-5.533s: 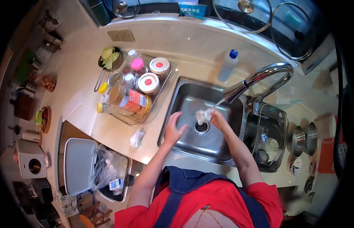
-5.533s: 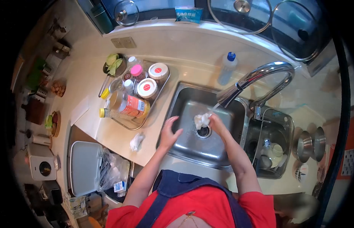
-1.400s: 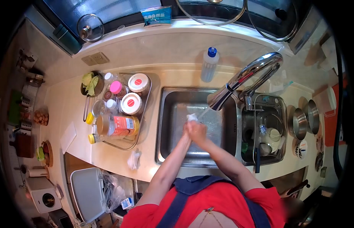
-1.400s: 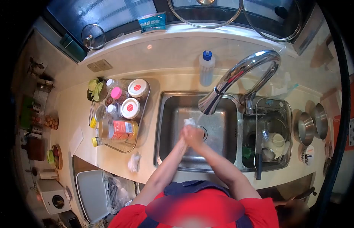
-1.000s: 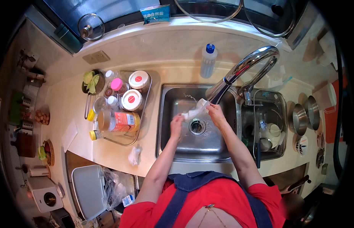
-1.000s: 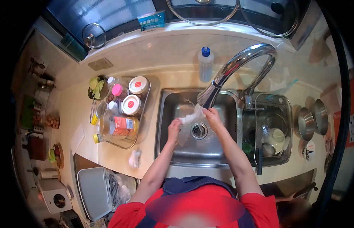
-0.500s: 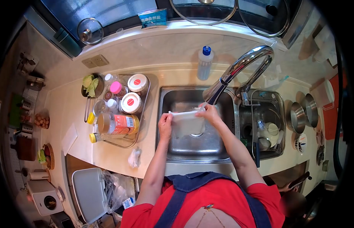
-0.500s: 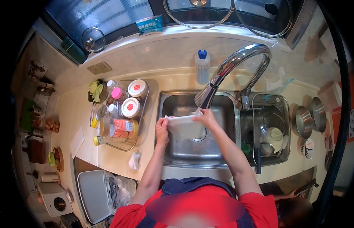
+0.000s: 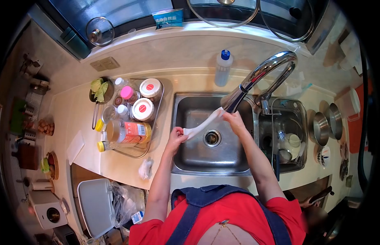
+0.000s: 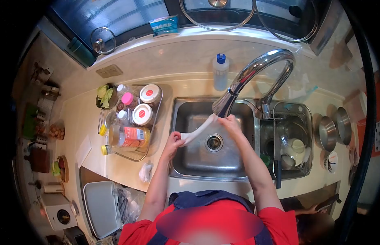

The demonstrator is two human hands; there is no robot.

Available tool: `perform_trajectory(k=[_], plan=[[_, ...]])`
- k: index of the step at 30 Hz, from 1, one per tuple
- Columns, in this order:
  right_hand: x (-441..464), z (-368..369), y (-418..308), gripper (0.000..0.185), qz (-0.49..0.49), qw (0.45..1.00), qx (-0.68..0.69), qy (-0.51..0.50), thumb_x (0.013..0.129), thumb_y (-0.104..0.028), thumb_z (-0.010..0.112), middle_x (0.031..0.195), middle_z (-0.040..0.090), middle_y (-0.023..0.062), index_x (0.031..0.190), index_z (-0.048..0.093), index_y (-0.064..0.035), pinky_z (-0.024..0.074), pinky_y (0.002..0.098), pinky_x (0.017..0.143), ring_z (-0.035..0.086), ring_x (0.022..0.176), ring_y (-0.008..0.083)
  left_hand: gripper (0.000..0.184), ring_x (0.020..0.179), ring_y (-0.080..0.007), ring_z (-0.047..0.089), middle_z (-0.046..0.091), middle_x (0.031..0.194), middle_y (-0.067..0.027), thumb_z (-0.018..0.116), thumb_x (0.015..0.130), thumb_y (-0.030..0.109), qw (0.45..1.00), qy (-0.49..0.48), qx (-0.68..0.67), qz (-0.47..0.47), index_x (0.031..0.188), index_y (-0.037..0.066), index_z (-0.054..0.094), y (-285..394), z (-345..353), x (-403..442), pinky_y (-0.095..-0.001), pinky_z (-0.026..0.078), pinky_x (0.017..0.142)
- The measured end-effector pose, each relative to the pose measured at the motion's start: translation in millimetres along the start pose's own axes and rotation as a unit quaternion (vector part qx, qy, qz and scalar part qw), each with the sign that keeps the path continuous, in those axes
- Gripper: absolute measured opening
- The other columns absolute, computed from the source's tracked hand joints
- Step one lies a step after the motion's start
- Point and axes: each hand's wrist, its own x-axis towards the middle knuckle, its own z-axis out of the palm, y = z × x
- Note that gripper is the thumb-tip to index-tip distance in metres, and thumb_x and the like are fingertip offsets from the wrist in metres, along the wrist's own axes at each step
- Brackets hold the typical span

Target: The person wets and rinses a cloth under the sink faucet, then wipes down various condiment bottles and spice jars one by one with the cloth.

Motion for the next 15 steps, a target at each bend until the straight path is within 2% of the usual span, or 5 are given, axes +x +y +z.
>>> perform_trajectory(k=[1,3,7,9,15], plan=[[-4,-3,-9,0.014,-0.021,1.000,0.012,0.018,0.083,-0.016,0.060,0.081,0.059,-0.0020,0.090,0.066,-0.0056,0.0412,0.0239,0.065,0.053,0.074,0.0072,0.045,0.081,-0.0134,0.055,0.054,0.093,-0.0050,0.072,0.070,0.005,1.000,-0.005,0.021,0.016,0.108,0.004,0.049,-2,6,6,-0.0234,0.044,0.072],[-18,-9,-36,0.009,-0.041,0.997,0.042,0.047,0.082,-0.015,0.059,0.066,0.050,-0.0071,0.077,0.063,-0.0080,0.0347,0.0213,0.056,0.043,0.061,0.0038,0.043,0.081,-0.0129,0.055,0.056,0.091,-0.0050,0.072,0.072,0.010,0.997,-0.007,0.069,0.030,0.109,0.002,0.051,4,27,17,-0.0236,0.044,0.070],[-33,-53,-51,0.014,-0.052,0.991,0.060,0.104,0.087,-0.021,0.060,0.075,0.057,-0.0050,0.087,0.064,-0.0077,0.0397,0.0195,0.057,0.051,0.063,0.0037,0.033,0.077,-0.0104,0.054,0.061,0.081,-0.0039,0.067,0.079,0.024,0.958,-0.106,0.264,0.039,0.100,-0.001,0.062,26,61,48,-0.0243,0.043,0.067],[-39,-76,-48,0.014,-0.052,0.988,0.081,0.120,0.089,-0.020,0.058,0.080,0.062,-0.0024,0.092,0.065,-0.0077,0.0466,0.0215,0.060,0.058,0.069,0.0057,0.032,0.079,-0.0094,0.054,0.062,0.082,-0.0024,0.065,0.081,0.028,0.956,-0.116,0.261,0.070,0.095,-0.001,0.064,37,83,57,-0.0251,0.042,0.069],[-58,-59,-60,0.017,-0.060,0.991,0.082,0.089,0.089,-0.018,0.058,0.089,0.063,-0.0011,0.097,0.063,-0.0046,0.0473,0.0216,0.064,0.058,0.075,0.0060,0.031,0.075,-0.0116,0.054,0.058,0.076,-0.0033,0.064,0.081,0.031,0.924,-0.141,0.302,0.186,0.089,0.000,0.065,70,133,63,-0.0275,0.042,0.067]])
